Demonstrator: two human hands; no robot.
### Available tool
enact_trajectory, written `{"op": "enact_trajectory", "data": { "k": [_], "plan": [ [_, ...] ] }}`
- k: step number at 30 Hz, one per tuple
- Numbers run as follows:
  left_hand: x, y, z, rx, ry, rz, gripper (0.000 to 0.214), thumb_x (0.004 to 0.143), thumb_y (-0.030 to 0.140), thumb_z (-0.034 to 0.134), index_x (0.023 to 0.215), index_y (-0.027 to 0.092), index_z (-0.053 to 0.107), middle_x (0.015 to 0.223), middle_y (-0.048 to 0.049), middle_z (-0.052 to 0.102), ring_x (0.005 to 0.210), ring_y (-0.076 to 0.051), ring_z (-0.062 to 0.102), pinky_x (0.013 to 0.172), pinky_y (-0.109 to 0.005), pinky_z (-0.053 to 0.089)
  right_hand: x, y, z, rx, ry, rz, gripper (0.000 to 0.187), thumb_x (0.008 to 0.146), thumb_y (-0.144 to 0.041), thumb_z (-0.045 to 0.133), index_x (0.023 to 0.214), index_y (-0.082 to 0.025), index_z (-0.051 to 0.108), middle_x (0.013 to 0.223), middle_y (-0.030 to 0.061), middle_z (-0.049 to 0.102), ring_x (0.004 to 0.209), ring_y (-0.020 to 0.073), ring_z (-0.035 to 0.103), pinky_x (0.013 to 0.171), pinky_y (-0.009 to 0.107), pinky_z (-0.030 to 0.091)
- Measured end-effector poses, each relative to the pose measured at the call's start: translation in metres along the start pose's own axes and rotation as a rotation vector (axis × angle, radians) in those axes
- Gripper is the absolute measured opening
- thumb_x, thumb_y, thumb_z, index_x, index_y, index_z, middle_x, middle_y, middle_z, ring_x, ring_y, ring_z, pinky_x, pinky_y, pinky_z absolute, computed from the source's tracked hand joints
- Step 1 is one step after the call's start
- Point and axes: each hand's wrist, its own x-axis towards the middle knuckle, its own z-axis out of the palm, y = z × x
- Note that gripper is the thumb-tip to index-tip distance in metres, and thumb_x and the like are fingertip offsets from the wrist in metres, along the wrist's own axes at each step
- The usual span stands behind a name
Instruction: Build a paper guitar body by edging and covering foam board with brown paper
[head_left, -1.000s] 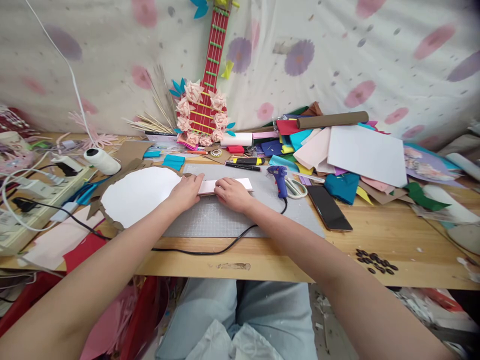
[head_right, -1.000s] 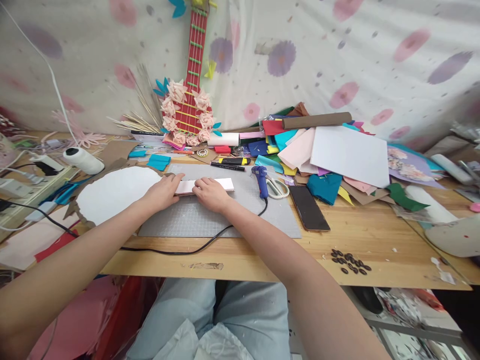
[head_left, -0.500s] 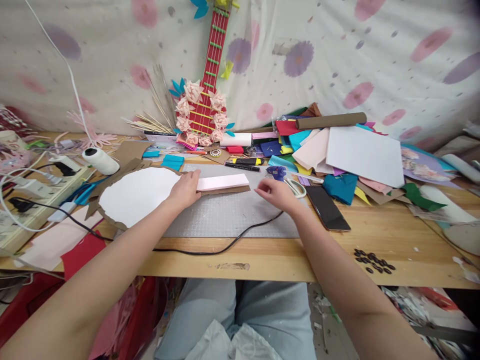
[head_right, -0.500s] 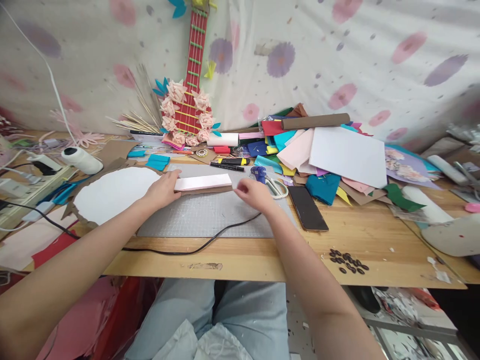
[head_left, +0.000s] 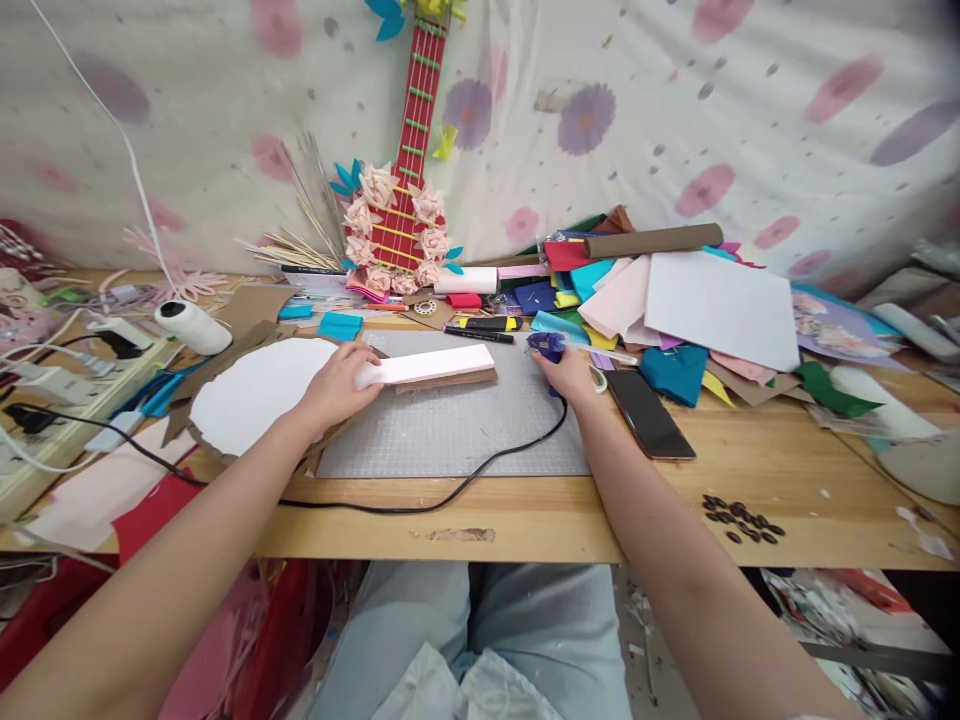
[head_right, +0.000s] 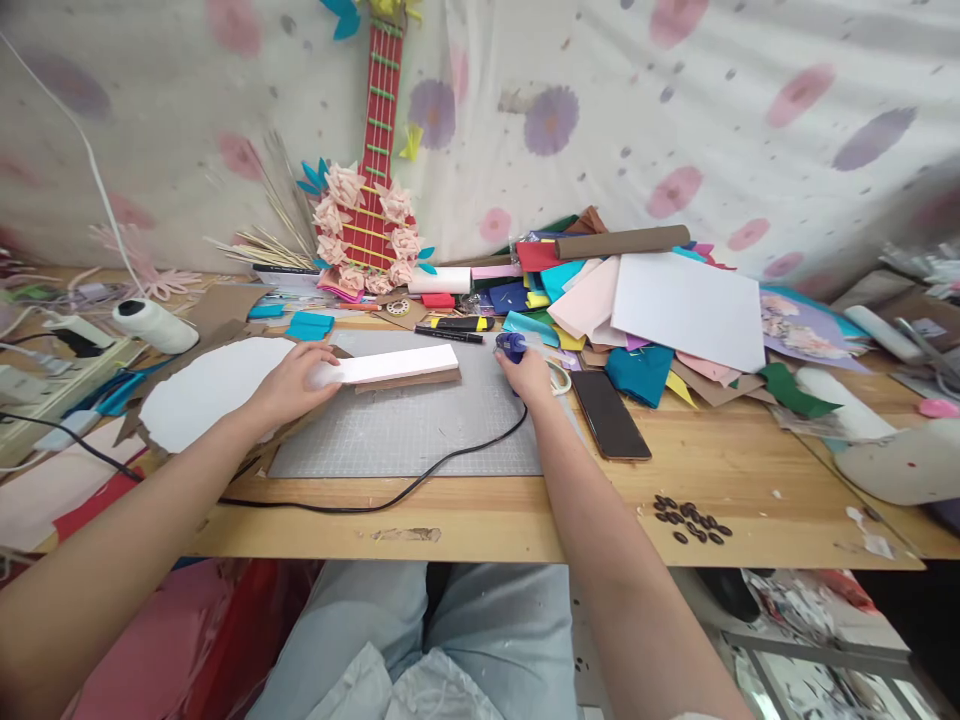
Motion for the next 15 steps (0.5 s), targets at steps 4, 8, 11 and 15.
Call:
{"op": "enact_trajectory", "data": {
  "k": [4,8,11,15],
  "plan": [
    [-0.004,-0.002,0.011,-0.009,0.051,0.014,0.018,0.075,0.032,0.055,0.089,0.021,0.055,0.110,-0.0057,0.054,0.111,-0.021,0.051,0.096,-0.034,0.041,-0.002,-0.003,0.001,0.090,0.053,0.110,0.043,0.078,-0.042,0.056,0.100,-0.006,0.064,0.099,0.0209,0.065,0.096,0.0318,0.061,0.079,0.040,0.045],
    [-0.006,-0.003,0.018,0.072,0.046,0.090,0.019,0.073,0.030,0.059,0.090,0.022,0.057,0.110,-0.0067,0.055,0.111,-0.024,0.049,0.097,-0.038,0.039,-0.012,-0.016,-0.013,0.405,0.165,0.043,0.045,0.077,-0.050,0.053,0.095,-0.010,0.065,0.087,0.0138,0.067,0.077,0.0229,0.063,0.068,0.034,0.048],
    [-0.007,-0.003,0.019,0.104,0.050,0.139,0.011,0.076,0.026,0.056,0.085,0.023,0.060,0.112,-0.0062,0.053,0.114,-0.024,0.047,0.098,-0.040,0.037,-0.030,-0.040,-0.019,0.670,-0.059,-0.069,0.047,0.074,-0.057,0.053,0.089,-0.014,0.065,0.073,0.0066,0.066,0.053,0.0126,0.055,0.050,0.025,0.043],
    [-0.007,-0.004,0.019,0.116,0.045,0.161,0.008,0.078,0.026,0.055,0.080,0.023,0.062,0.110,-0.0052,0.054,0.115,-0.023,0.046,0.100,-0.041,0.035,-0.060,-0.075,-0.007,0.680,-0.443,-0.168,0.041,0.069,-0.056,0.061,0.073,-0.015,0.065,0.056,0.0013,0.059,0.045,0.0081,0.047,0.042,0.021,0.038]
  ]
}}
